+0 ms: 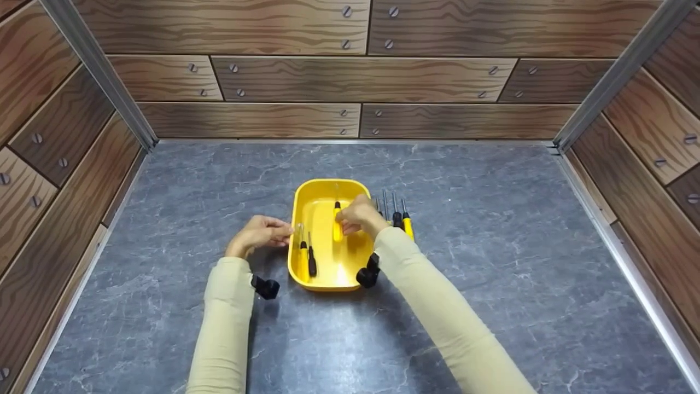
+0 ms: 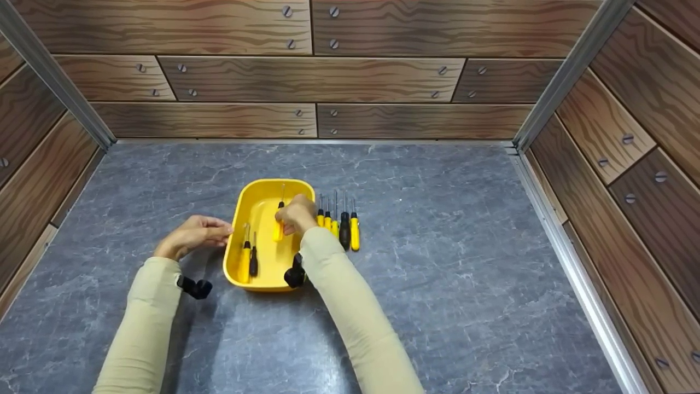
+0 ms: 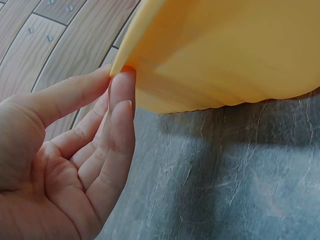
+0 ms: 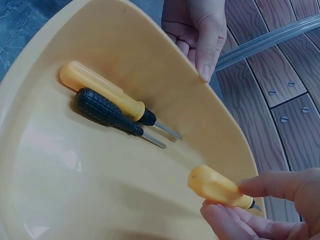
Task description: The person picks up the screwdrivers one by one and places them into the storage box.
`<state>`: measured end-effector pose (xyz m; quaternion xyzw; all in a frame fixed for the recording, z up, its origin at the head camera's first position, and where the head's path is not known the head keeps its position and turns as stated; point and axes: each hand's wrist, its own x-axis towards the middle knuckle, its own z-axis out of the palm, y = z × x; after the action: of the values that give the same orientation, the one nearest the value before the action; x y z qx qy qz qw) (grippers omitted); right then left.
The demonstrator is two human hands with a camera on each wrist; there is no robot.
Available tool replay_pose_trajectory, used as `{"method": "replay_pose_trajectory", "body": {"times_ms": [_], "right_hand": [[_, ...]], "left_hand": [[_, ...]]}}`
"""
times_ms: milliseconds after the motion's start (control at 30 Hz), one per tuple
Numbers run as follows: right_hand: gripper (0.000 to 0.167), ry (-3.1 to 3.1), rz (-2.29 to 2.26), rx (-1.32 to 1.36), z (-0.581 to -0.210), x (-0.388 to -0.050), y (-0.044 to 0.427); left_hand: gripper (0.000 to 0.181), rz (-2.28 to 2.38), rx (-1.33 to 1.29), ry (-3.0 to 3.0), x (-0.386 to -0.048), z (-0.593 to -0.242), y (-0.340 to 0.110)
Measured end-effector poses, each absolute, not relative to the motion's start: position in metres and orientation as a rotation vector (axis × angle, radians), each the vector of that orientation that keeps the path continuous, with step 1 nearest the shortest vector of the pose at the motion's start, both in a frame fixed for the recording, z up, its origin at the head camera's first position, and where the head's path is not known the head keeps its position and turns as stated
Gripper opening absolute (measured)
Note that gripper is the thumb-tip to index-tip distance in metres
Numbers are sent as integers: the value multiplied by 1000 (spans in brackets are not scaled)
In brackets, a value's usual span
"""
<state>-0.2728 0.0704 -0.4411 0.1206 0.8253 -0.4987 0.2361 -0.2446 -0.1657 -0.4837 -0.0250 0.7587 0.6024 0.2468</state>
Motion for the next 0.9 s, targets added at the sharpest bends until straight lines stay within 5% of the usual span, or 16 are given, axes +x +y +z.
{"method": "replay_pose_trajectory", "body": {"times_ms": [467,900], "right_hand": [[41,2238,-1389,437,-458,-274,60],[23,2344,-1228,446,-463,-275,43]], "left_hand": [[38,1639,-75,2070,-245,-480,-163],[38,1649,-79,2078,-244,-484,-166]]}}
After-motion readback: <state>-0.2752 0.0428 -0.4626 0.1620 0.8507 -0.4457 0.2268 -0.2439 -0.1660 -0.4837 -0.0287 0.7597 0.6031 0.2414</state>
